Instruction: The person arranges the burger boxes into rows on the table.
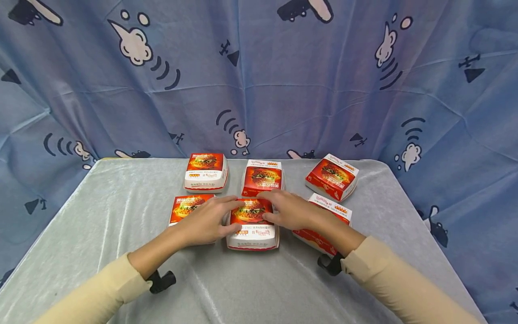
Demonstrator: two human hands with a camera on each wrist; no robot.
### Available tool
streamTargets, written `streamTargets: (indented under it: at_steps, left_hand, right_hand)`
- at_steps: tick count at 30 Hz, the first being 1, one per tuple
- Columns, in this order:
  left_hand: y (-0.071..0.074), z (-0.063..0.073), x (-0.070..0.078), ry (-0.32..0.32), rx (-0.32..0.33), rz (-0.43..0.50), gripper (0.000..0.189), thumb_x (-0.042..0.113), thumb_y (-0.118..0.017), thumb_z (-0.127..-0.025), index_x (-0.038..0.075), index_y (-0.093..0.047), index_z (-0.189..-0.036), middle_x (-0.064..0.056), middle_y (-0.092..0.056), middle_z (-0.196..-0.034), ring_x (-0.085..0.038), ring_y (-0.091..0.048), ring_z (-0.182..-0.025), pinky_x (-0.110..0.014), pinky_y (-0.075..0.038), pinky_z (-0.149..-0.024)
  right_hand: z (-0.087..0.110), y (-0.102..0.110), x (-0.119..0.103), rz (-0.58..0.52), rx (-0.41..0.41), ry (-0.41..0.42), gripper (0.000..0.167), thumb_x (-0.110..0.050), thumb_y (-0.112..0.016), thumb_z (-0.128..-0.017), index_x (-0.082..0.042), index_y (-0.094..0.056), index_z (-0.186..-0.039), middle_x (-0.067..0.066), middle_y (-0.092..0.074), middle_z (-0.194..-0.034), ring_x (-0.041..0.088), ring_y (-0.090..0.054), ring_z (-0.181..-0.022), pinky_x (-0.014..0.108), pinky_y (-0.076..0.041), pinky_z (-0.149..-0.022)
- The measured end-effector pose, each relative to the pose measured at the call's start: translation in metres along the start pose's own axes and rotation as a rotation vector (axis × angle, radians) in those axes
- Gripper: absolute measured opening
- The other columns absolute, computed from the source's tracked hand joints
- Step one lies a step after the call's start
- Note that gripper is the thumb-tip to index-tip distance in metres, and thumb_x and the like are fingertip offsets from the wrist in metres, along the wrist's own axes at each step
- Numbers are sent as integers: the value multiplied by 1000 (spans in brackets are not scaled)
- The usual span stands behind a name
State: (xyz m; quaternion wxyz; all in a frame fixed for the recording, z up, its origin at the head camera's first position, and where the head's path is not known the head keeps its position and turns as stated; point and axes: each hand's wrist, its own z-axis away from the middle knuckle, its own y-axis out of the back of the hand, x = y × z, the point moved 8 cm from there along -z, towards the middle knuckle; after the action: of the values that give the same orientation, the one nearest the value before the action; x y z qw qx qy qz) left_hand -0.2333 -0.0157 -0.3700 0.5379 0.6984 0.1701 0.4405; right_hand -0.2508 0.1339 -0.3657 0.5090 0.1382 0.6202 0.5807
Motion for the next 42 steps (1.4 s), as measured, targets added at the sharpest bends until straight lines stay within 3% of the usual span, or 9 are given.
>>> streamTargets:
  at_steps: [6, 34, 42]
  left_hand:
    - [0, -1, -2, 6, -11, -4, 55, 35, -70, -91, 13, -59, -140, -10, -53, -145, -32, -51, -129, -52, -32, -113]
    - [-1, -2, 0, -14, -50, -12, 55, 33, -70, -91, 14, -57, -141, -10, -51, -147, -24, -49, -133, -51, -33, -112]
    - [10, -4, 1, -21, -32, -5, 56, 34, -71, -91, 13, -57, -141, -9, -53, -145, -26, -53, -129, -50, -38, -108]
  right_hand:
    - [-2, 1, 0, 3, 7, 5, 55, -23, -69, -95, -7, -50, -144, 8, -58, -130, 27, -57, -101, 39, -52, -84]
    - [-1, 1, 2, -1, -14, -7, 56, -26, -68, -95, -8, -49, -145, 11, -57, -134, 28, -58, -105, 45, -53, -88]
    - [0, 6, 4, 4, 3, -27, 58, -30, -68, -95, -8, -48, -146, 13, -55, -139, 30, -58, -111, 50, -52, -92]
